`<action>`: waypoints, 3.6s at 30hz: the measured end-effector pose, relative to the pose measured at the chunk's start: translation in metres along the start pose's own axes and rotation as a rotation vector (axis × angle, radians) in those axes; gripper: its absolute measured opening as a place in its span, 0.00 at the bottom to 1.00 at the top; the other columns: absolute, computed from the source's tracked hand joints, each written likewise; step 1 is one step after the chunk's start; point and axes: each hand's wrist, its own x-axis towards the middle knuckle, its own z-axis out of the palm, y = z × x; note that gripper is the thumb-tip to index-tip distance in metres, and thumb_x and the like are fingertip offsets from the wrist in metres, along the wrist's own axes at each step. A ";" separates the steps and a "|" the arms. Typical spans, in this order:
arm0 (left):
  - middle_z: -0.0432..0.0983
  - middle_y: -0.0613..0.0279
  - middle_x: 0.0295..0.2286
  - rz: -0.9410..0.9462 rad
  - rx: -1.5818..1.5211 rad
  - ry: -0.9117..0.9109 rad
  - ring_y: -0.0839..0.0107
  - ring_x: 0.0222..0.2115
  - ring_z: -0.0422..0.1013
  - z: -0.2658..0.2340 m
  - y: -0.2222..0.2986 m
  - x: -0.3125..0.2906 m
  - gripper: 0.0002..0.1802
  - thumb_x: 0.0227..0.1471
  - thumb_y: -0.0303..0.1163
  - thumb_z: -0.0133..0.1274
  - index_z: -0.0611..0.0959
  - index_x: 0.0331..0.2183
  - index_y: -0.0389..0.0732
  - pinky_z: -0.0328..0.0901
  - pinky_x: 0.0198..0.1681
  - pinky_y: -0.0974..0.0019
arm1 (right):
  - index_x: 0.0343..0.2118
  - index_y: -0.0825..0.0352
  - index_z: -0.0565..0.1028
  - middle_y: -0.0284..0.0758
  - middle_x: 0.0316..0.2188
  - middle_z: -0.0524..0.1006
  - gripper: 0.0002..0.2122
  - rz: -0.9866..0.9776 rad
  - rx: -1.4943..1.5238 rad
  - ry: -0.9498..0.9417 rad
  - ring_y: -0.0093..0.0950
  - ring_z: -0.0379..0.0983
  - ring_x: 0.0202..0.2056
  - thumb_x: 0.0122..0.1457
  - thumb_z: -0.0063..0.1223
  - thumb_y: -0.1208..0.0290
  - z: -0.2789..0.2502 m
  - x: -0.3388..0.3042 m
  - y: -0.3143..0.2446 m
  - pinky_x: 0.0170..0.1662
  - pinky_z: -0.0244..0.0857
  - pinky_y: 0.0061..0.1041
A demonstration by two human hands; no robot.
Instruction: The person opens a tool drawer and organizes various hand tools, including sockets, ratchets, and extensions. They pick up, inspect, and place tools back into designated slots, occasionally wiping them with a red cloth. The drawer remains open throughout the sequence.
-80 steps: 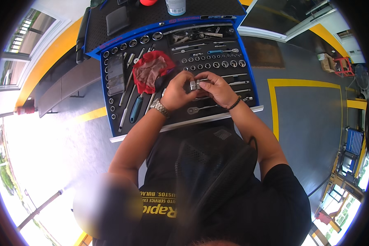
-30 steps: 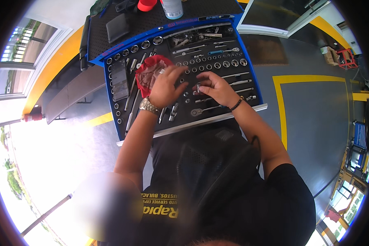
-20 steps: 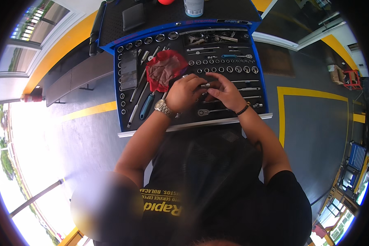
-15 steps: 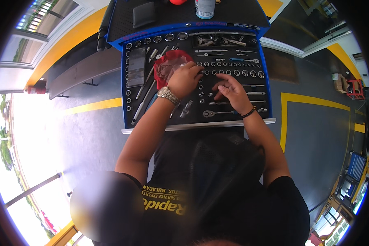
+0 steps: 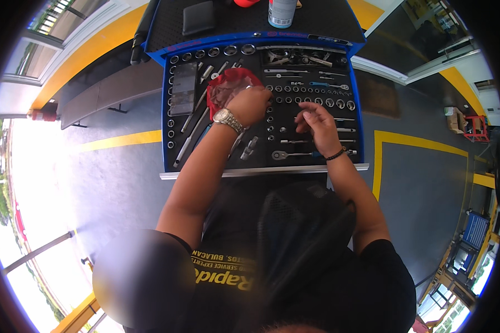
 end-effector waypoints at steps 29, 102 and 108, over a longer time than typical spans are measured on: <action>0.68 0.53 0.55 0.025 0.161 0.078 0.53 0.54 0.67 -0.008 0.038 -0.028 0.24 0.60 0.41 0.52 0.79 0.57 0.52 0.61 0.58 0.50 | 0.68 0.71 0.57 0.54 0.63 0.66 0.48 0.158 -0.998 0.494 0.47 0.65 0.63 0.53 0.67 0.44 -0.121 0.012 -0.020 0.65 0.60 0.40; 0.79 0.59 0.46 0.236 0.237 0.302 0.59 0.50 0.74 -0.007 0.034 0.115 0.18 0.57 0.32 0.50 0.81 0.49 0.45 0.64 0.53 0.50 | 0.55 0.71 0.74 0.34 0.48 0.79 0.17 0.070 0.028 -0.009 0.22 0.73 0.49 0.64 0.50 0.77 -0.038 -0.007 -0.001 0.55 0.65 0.25; 0.81 0.60 0.43 0.303 0.296 0.106 0.62 0.51 0.73 -0.004 0.075 0.171 0.19 0.54 0.29 0.49 0.81 0.48 0.44 0.64 0.55 0.55 | 0.56 0.71 0.73 0.34 0.48 0.78 0.18 0.088 0.050 -0.044 0.23 0.73 0.49 0.63 0.50 0.79 -0.038 -0.010 0.001 0.56 0.65 0.26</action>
